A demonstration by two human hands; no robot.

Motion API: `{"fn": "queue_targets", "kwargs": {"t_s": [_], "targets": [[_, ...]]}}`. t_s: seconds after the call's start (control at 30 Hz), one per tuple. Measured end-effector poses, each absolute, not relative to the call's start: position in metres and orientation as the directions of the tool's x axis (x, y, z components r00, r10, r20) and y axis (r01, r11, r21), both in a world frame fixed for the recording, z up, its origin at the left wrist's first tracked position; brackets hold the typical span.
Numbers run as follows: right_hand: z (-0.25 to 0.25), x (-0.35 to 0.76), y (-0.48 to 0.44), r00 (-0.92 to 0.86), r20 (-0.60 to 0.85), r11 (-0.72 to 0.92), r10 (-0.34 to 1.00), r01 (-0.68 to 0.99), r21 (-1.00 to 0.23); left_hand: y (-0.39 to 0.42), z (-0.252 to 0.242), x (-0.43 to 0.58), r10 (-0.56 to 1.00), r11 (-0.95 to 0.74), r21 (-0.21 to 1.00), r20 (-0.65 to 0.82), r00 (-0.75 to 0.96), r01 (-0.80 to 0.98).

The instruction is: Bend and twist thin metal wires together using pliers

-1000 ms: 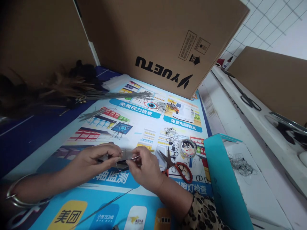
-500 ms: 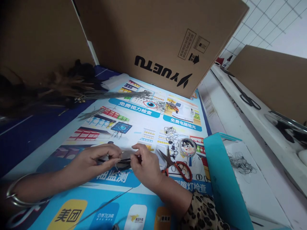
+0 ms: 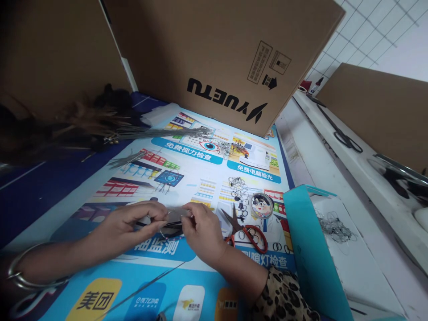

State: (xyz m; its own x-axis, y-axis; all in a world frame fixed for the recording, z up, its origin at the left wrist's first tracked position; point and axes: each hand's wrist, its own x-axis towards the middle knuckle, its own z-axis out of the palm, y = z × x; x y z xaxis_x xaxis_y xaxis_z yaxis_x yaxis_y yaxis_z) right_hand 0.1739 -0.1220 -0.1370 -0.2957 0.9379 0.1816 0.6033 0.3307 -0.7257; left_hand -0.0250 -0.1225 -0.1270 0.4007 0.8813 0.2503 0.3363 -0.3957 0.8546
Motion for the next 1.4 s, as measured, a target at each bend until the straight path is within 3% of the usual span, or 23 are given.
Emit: {"fn": "queue_targets", "kwargs": {"t_s": [0.13,0.43,0.67,0.77,0.9,1.03,1.27,1.4], "targets": [[-0.137,0.175,-0.121,-0.276,0.128,0.278,0.952,0.618,-0.735,-0.123,-0.128,-0.025,0.876,-0.406,0.854,0.262,0.404,0.326],[-0.131,0.175,-0.119,-0.344,0.239,0.398,0.908,0.530,-0.749,-0.122,-0.129,-0.027,0.879,-0.385,0.863,0.235,0.414,0.327],[-0.144,0.174,-0.124,-0.324,0.213,0.366,0.922,0.544,-0.755,-0.122,-0.132,-0.026,0.889,-0.367,0.862,0.215,0.404,0.349],[-0.143,0.175,-0.125,-0.383,0.282,0.467,0.880,0.588,-0.660,-0.122,-0.131,-0.025,0.895,-0.359,0.863,0.211,0.394,0.354],[-0.134,0.178,-0.124,-0.497,0.402,0.638,0.769,0.637,-0.433,-0.122,-0.130,-0.025,0.892,-0.348,0.874,0.198,0.406,0.339],[-0.128,0.180,-0.121,-0.587,0.418,0.710,0.693,0.655,-0.257,-0.122,-0.132,-0.026,0.887,-0.360,0.868,0.205,0.414,0.342],[-0.128,0.179,-0.123,-0.618,0.442,0.722,0.650,0.684,-0.105,-0.122,-0.135,-0.026,0.902,-0.340,0.869,0.194,0.387,0.358],[-0.127,0.178,-0.123,-0.628,0.395,0.722,0.670,0.674,-0.153,-0.122,-0.132,-0.025,0.891,-0.370,0.861,0.223,0.395,0.349]]}}
